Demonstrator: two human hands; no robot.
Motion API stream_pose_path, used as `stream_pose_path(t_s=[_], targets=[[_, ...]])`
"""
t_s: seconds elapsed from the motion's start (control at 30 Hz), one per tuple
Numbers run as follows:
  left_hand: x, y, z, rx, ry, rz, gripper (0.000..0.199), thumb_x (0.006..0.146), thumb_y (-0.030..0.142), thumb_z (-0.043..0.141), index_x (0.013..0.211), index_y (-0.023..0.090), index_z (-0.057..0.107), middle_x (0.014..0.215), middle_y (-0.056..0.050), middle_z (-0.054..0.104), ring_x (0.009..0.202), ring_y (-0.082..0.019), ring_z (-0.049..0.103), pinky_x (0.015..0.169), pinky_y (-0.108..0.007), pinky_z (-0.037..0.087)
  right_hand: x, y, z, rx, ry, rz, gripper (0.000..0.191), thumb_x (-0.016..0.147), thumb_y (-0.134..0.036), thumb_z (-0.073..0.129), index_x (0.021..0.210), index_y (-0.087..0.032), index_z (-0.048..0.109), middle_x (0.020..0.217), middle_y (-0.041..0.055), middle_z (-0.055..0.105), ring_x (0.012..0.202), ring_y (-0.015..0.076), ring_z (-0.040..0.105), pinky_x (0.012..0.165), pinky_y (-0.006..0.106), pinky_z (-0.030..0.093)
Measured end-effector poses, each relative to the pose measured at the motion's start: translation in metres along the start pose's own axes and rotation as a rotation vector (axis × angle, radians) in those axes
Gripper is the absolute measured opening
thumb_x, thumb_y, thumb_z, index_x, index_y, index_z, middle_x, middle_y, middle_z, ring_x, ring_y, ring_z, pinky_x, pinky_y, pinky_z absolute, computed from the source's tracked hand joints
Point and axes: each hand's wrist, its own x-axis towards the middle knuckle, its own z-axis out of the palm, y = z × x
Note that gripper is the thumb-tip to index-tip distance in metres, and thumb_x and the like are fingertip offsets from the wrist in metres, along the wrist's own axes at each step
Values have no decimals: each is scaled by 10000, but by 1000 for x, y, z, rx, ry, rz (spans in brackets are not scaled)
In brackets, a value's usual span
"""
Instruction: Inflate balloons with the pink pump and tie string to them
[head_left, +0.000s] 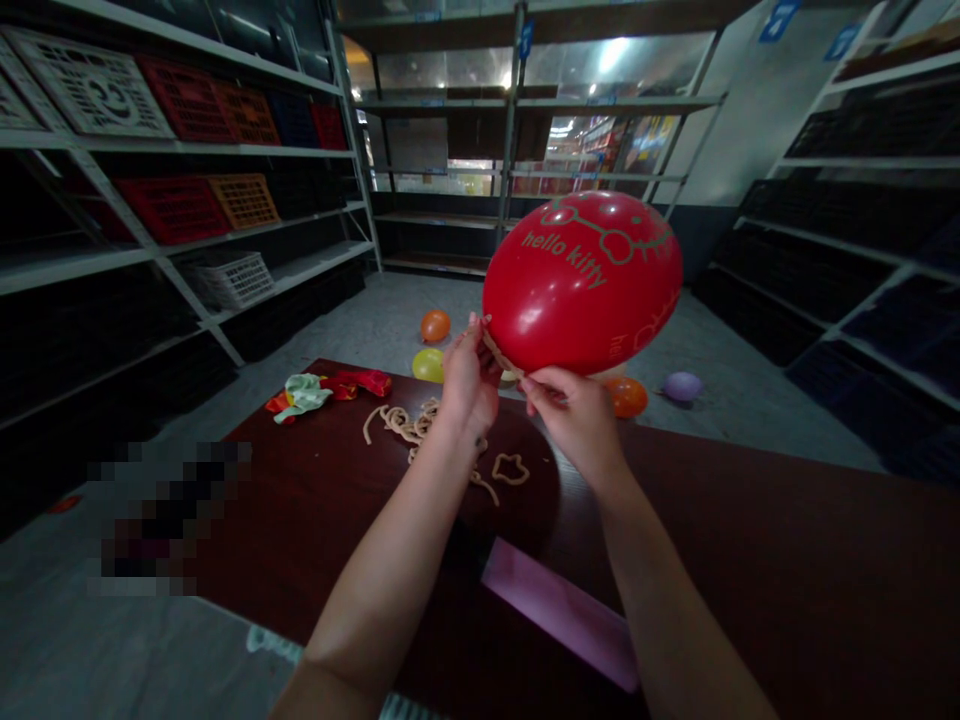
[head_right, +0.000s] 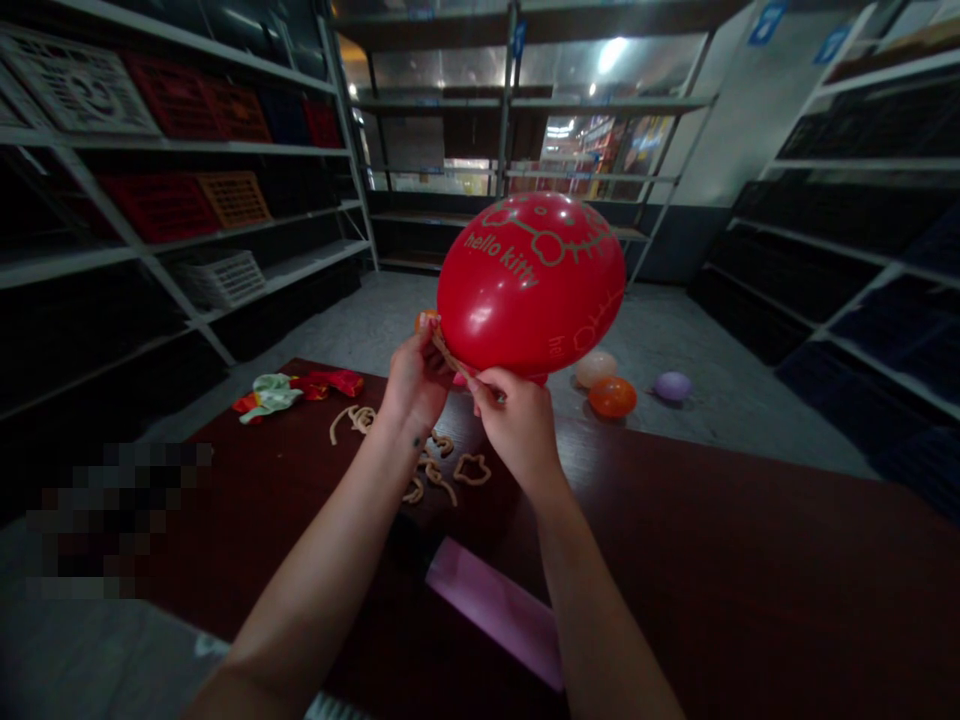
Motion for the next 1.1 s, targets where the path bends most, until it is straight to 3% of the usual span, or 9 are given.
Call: stream_pose_path(t_s=[0.2, 0.33, 0.5, 0.6, 0.67, 0.77, 0.9, 1.0, 1.1], targets=[[1, 0, 3, -211, 144, -95, 261, 903, 424, 708, 832, 173, 710, 729, -30, 662, 616, -109, 598, 582, -229, 425, 0, 1, 0, -40, -44, -7, 334, 943, -399, 566, 672, -222, 647, 596, -18, 648, 602, 133, 607, 682, 261, 430], [1, 0, 4, -225, 138, -84, 247, 904, 409, 713, 817, 179, 695, 726, -21, 656, 599, -98, 580, 571, -220, 422, 1, 2, -1, -20, -40, -13, 351, 946, -425, 564, 671, -222, 643, 599, -16, 646, 610, 136, 606, 698, 269, 442], [-12, 2, 18, -147, -28, 102, 269, 901, 435, 718, 813, 191, 646, 733, -1, 627, 612, -88, 567, 587, -209, 445, 9, 13, -16, 80, -36, 7, 278, 910, -437, 604, 771, -215, 698, 667, 6, 697, 669, 159, 652, 718, 288, 486], [-30, 2, 29, 5, -174, 275, 275, 890, 454, 730, 829, 201, 640, 724, 9, 598, 598, -85, 536, 586, -215, 438, 8, 19, -31, 200, 43, 51, 297, 899, -489, 611, 934, -216, 723, 844, 37, 760, 812, 190, 704, 794, 320, 531], [-43, 2, 35, 150, -250, 411, 256, 905, 452, 712, 870, 207, 649, 775, -2, 621, 646, -96, 559, 632, -228, 460, -1, 20, -41, 206, 85, 67, 343, 894, -506, 610, 1071, -228, 704, 1048, 64, 767, 940, 210, 712, 859, 349, 544], [-50, -4, 43, 390, -337, 565, 218, 962, 428, 633, 959, 212, 655, 867, -28, 675, 754, -125, 618, 724, -256, 492, -31, 15, -53, 90, 92, 79, 407, 930, -494, 566, 1235, -237, 646, 1143, 80, 736, 975, 214, 701, 892, 378, 545], [-15, -14, 62, 670, -444, 637, 199, 990, 357, 574, 1074, 200, 663, 995, -64, 717, 872, -158, 659, 825, -295, 518, -90, 0, -54, -193, -9, 54, 322, 997, -388, 485, 1226, -239, 654, 1154, 80, 721, 1043, 232, 674, 965, 427, 516], [31, -16, 79, 916, -561, 560, 222, 943, 207, 582, 1144, 185, 674, 1225, -104, 704, 1132, -210, 651, 990, -353, 509, -128, -12, -41, -431, -140, 17, 328, 984, -333, 529, 1275, -230, 637, 1253, 103, 696, 1142, 270, 645, 986, 460, 503], [58, -14, 82, 1283, -581, 392, 361, 893, 145, 603, 1246, 142, 678, 1397, -155, 629, 1337, -266, 555, 1145, -399, 415, -152, -19, -22, -613, -285, -26, 492, 913, -420, 660, 1355, -213, 596, 1298, 139, 678, 1139, 304, 648, 960, 466, 512]])
